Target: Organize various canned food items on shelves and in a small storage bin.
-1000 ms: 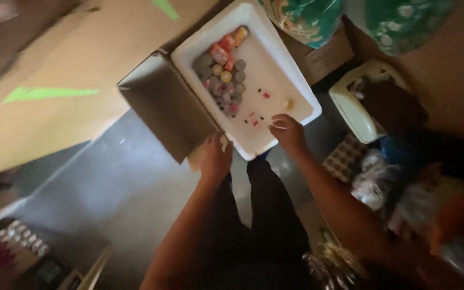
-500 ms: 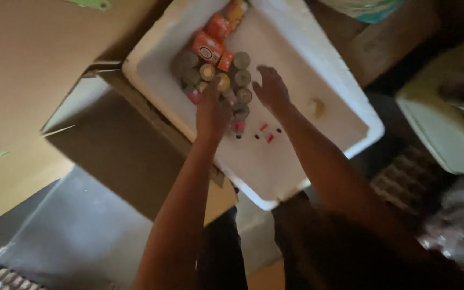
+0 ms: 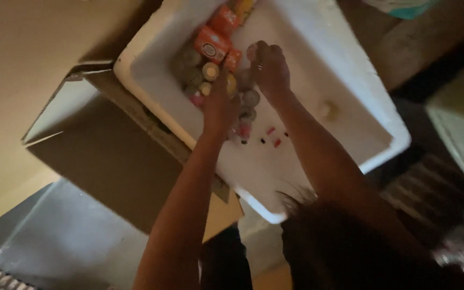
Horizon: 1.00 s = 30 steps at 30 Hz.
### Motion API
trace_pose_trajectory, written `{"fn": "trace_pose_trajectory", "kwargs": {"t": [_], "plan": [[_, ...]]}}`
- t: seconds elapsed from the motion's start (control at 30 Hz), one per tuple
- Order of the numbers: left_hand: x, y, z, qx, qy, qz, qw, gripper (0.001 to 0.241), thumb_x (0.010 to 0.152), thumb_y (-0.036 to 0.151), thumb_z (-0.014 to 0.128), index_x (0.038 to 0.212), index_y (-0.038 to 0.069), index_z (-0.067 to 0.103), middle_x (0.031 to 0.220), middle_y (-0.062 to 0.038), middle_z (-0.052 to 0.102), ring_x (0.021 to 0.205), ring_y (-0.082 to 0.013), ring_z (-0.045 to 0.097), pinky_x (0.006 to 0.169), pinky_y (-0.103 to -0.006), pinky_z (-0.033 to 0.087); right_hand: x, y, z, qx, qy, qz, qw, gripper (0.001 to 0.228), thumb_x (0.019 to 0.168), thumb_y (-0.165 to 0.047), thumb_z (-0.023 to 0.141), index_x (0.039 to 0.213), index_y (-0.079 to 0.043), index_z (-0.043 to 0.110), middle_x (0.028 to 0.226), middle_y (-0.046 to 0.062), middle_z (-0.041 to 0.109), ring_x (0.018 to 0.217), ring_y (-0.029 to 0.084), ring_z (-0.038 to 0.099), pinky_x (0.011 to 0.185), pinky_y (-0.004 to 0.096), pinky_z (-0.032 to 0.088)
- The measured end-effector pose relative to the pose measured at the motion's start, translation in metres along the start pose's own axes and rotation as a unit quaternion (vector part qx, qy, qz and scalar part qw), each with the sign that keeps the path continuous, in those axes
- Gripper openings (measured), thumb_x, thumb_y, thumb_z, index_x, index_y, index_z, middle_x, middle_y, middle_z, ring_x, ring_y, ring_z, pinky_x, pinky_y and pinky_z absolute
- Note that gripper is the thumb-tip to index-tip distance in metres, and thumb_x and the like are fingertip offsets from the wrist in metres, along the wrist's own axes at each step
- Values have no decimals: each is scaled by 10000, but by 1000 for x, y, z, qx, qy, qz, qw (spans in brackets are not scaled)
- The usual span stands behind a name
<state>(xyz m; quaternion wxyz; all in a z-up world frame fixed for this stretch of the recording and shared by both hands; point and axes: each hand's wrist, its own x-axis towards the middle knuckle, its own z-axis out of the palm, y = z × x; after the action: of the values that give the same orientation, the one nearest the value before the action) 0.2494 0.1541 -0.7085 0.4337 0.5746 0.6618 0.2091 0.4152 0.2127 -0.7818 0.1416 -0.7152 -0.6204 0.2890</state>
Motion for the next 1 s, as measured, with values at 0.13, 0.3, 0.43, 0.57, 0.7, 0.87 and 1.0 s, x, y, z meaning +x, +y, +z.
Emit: {"fn": "trace_pose_trajectory", "kwargs": {"t": [0.13,0.3,0.43,0.57,0.7,0.87,1.0], "plan": [[-41,67,-30,-6,20,61,998,778,875,42,729,1559,47,359,1517,-256,504,1377,-393,533,1101,-450,473,-61,-25,-108,6,91,-172,981,571,888,-113,813,1404,-72,571,1260,227,631,1129,409,648,902,471,573],[-139,189,-119,6,27,153,988,841,813,110,841,1515,21,387,1434,-277,518,1297,-466,533,1050,-489,466,-165,-132,-276,341,-124,-75,929,676,852,-120,809,1464,-100,524,1219,69,665,1036,168,662,886,324,578],[-239,299,-185,20,38,152,987,754,790,146,833,1443,56,467,1371,-241,566,1238,-453,568,986,-482,509,-243,-191,-371,536,-210,-28,817,612,897,-99,814,1425,-70,505,1105,63,617,1005,139,612,860,290,555],[-332,412,-257,21,81,138,987,674,797,248,867,1362,82,539,1266,-197,624,1165,-431,618,946,-484,533,-307,-254,-465,624,-205,-45,752,520,887,-42,801,1321,-55,515,1162,96,633,1068,171,631,889,319,551],[-411,505,-317,-47,80,133,987,747,743,298,888,1348,60,521,1220,-209,662,1145,-431,653,922,-484,539,-362,-317,-551,675,-208,-105,700,485,854,-6,777,1277,-45,543,1330,107,631,1291,209,622,1105,354,513],[-483,549,-345,-64,103,80,989,796,732,328,867,1372,54,482,1157,-228,702,1088,-437,677,850,-492,551,-422,-377,-600,590,-202,-175,762,380,924,35,756,1265,-5,593,1281,167,655,1211,258,650,1059,444,559],[-510,573,-376,-62,117,131,983,727,760,378,857,1321,49,533,1109,-233,726,1048,-440,702,814,-492,568,-435,-400,-624,512,-144,-356,768,346,938,89,725,1253,9,607,1377,183,629,1302,248,623,1143,437,528]]}}
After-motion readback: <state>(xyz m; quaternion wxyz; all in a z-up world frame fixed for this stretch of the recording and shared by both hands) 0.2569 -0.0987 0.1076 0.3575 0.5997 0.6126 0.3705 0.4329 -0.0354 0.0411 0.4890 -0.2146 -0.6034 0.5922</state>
